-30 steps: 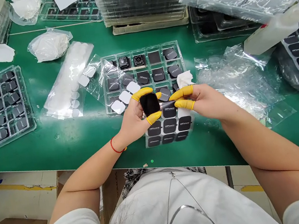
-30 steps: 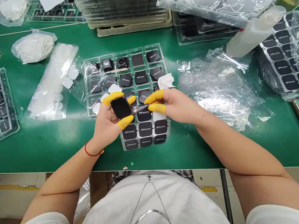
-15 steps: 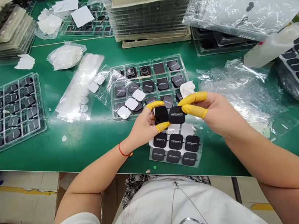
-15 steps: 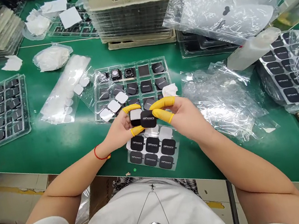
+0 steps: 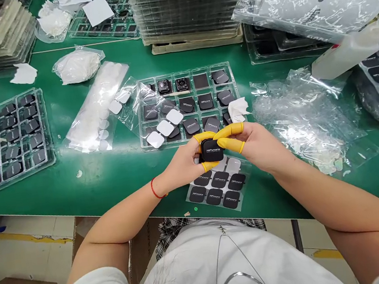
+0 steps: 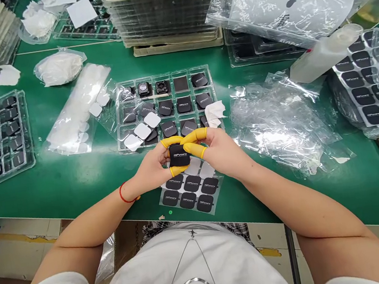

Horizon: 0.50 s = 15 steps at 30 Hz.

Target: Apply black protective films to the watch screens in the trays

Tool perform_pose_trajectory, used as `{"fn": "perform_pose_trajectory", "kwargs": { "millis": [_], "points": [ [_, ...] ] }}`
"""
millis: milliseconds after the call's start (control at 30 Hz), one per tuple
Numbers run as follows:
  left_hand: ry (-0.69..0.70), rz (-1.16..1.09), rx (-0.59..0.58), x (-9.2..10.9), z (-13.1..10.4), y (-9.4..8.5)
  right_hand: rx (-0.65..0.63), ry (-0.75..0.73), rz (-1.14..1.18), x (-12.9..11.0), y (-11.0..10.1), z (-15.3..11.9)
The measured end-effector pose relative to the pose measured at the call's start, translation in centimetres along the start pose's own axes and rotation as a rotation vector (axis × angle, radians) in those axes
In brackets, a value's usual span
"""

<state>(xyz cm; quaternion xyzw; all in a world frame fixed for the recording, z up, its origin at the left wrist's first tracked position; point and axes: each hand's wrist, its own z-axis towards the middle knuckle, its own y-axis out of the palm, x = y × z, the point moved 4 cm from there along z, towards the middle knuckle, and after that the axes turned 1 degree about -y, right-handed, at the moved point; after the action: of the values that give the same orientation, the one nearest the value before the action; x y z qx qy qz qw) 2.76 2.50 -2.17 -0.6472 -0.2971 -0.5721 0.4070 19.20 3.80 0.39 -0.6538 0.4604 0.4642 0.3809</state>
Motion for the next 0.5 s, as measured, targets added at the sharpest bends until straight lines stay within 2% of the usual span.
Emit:
{"fn": "perform_pose_trajectory", "kwargs": {
  "millis": [367, 433, 500],
  "points": [
    [-0.012, 0.016, 0.001, 0.12, -0.03, -0.07, 0.002, -0.023, -0.145, -0.04, 0.05, -0.19],
    [-0.03, 0.013, 0.001, 0.03, -0.04, -0.04, 0.033, -0.11, -0.264, -0.26, -0.02, -0.25],
    [-0.049, -0.005, 0.014, -0.1, -0.03, -0.05, 0.096, -0.301, -0.478, -0.83, -0.05, -0.37]
  ]
}}
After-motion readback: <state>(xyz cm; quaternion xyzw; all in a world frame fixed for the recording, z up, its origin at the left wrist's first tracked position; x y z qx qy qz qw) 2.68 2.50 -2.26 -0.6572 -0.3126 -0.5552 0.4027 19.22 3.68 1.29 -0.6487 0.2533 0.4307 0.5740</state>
